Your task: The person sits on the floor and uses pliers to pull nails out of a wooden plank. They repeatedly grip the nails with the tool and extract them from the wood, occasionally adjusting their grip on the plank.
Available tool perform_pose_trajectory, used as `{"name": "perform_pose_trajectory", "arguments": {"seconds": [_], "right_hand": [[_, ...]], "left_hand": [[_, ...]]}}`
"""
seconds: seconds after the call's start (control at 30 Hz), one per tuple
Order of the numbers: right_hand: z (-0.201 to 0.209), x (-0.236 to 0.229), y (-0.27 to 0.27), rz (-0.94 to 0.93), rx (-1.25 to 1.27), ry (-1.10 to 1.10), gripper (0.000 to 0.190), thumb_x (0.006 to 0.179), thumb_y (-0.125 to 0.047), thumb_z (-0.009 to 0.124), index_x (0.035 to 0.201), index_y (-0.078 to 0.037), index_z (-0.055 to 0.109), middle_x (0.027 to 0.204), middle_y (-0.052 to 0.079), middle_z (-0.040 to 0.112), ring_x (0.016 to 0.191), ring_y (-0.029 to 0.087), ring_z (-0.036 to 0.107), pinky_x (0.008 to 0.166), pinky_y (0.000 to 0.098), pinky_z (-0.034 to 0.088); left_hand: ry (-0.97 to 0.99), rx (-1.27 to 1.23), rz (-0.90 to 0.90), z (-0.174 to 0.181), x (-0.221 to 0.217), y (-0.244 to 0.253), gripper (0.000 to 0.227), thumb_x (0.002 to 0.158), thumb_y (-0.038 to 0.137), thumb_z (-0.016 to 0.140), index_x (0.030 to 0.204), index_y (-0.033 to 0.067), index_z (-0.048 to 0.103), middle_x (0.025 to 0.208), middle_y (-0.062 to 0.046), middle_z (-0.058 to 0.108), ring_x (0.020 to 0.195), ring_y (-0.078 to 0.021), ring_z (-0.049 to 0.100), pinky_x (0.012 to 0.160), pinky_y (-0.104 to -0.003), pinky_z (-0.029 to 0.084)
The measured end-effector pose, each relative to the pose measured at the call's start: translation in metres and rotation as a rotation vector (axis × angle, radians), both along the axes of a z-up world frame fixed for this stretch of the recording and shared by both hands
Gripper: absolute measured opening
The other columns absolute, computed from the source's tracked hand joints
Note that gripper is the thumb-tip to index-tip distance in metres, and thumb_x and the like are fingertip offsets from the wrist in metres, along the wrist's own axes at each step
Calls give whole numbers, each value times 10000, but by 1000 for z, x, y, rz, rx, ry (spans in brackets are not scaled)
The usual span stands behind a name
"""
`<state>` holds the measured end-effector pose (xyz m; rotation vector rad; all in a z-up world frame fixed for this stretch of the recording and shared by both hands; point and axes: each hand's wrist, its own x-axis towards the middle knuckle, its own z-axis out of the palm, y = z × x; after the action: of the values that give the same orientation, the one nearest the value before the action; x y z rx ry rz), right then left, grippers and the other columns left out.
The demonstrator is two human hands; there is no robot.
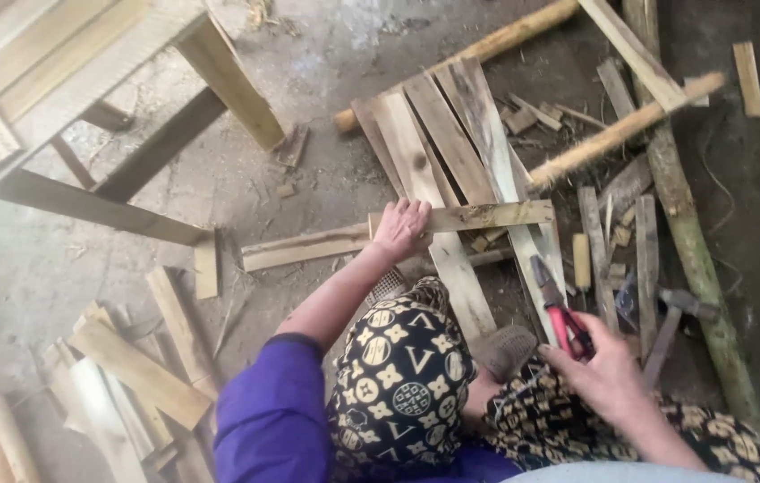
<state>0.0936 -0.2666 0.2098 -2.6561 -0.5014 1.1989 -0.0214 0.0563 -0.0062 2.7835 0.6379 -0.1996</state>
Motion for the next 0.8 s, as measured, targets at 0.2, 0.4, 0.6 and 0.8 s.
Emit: {"name": "perform_pose_trajectory", "arguments": {"seconds": [0.2, 0.4, 0.6, 0.8], "right_hand": [[1, -11, 40, 40, 176, -104, 430, 981, -294, 568, 1368, -110, 605, 907, 159, 757, 694, 243, 715, 557, 363, 565], [-13, -21, 58, 28, 597, -286, 372, 905, -70, 662, 1268, 13, 673, 948, 131, 746, 731, 207, 644, 666, 325, 518], [20, -59, 91, -102, 622, -115, 456, 894, -43, 634, 1345, 8, 586, 1272, 229, 692, 1068, 290, 710, 775, 416, 622], [13, -76, 99, -5, 788, -206, 403, 902, -50, 650, 1292, 50, 646, 1040, 175, 747, 836, 219, 693, 704, 312, 560]], "left_hand": [[-176, -861, 419, 104, -30, -7, 512, 929, 362, 654, 1287, 44, 471, 1072, -171, 696, 691, -199, 691, 546, -277, 624], [-598, -1618, 318, 115, -63, -4, 379, 990, 332, 420, 1027, 2, 603, 769, -98, 669, 664, -184, 631, 584, -309, 557], [-672, -1983, 346, 142, -83, 5, 569, 1040, 510, 494, 1211, -30, 545, 747, -140, 694, 563, -171, 647, 482, -285, 557], [-617, -2111, 316, 161, -99, 6, 600, 1057, 559, 421, 1278, 2, 450, 809, -162, 684, 643, -238, 686, 541, -341, 606]]}}
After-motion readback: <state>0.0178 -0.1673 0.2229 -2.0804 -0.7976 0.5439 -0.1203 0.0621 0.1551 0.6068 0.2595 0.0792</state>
